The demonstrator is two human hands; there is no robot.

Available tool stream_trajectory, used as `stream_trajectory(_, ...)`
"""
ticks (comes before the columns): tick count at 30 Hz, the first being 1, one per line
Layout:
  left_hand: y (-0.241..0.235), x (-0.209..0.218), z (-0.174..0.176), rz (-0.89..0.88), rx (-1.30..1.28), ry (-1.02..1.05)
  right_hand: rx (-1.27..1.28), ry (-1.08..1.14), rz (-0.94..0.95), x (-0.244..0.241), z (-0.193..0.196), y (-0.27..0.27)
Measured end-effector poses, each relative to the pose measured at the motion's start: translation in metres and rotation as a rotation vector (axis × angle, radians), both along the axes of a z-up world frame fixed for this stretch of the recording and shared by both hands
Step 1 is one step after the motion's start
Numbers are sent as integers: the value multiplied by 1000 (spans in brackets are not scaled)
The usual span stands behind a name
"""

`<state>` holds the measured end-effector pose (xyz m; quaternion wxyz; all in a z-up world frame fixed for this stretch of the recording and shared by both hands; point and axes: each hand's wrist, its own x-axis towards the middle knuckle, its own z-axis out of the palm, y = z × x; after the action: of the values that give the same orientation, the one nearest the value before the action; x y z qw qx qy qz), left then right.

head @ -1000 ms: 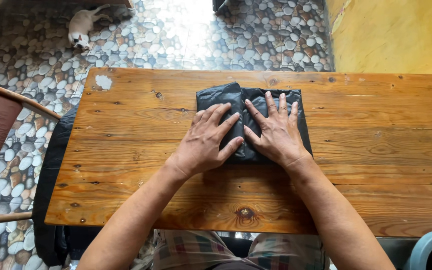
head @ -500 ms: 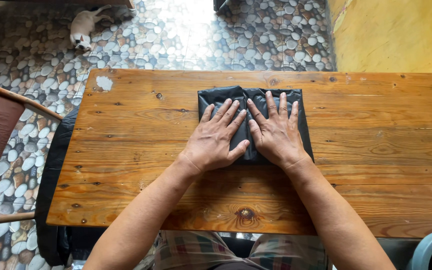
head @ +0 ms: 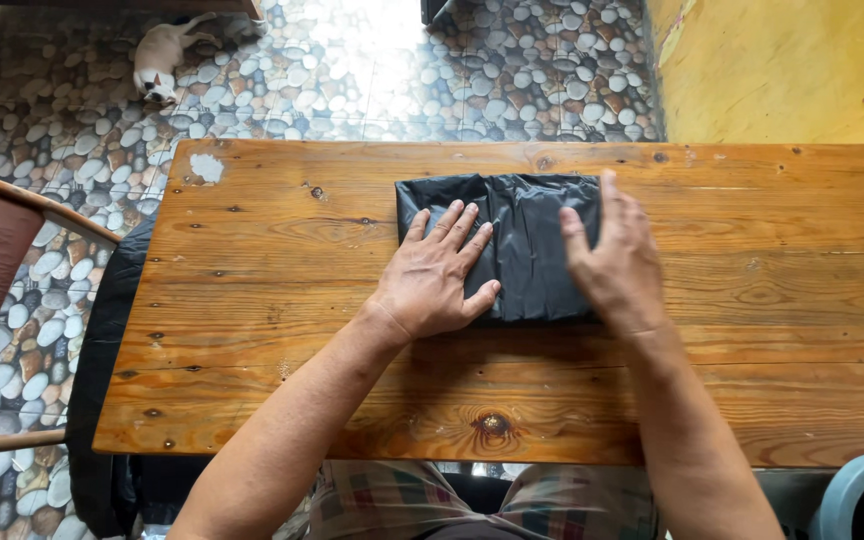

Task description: The person folds a black plastic bag on a wooden table, places it into a small black pouch, and secures the pouch with a blue strap. They then use a feather duster to clean the surface of a larger black bag before folding it.

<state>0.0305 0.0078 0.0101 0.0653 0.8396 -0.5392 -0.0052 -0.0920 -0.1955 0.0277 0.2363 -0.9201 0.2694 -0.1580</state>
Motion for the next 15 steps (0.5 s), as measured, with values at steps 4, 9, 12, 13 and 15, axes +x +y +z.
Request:
stream_trajectory(4, 0, 0, -1, 7, 9, 10, 133, 316, -152, -25, -15, -32)
stream_trajectory(9, 0, 0, -4, 7, -15, -7, 399, 143, -228, -31, -67, -60)
stream_trajectory(12, 0, 0, -8, 8, -28, -16, 835, -367, -175, -31, -43, -28)
stream_trajectory(13, 0, 1, -9, 12, -31, -16, 833, -366, -171, -32, -28, -14)
stream_trajectory(15, 0, 1, -10, 11, -32, -19, 991, -536, -20, -34, 2, 13)
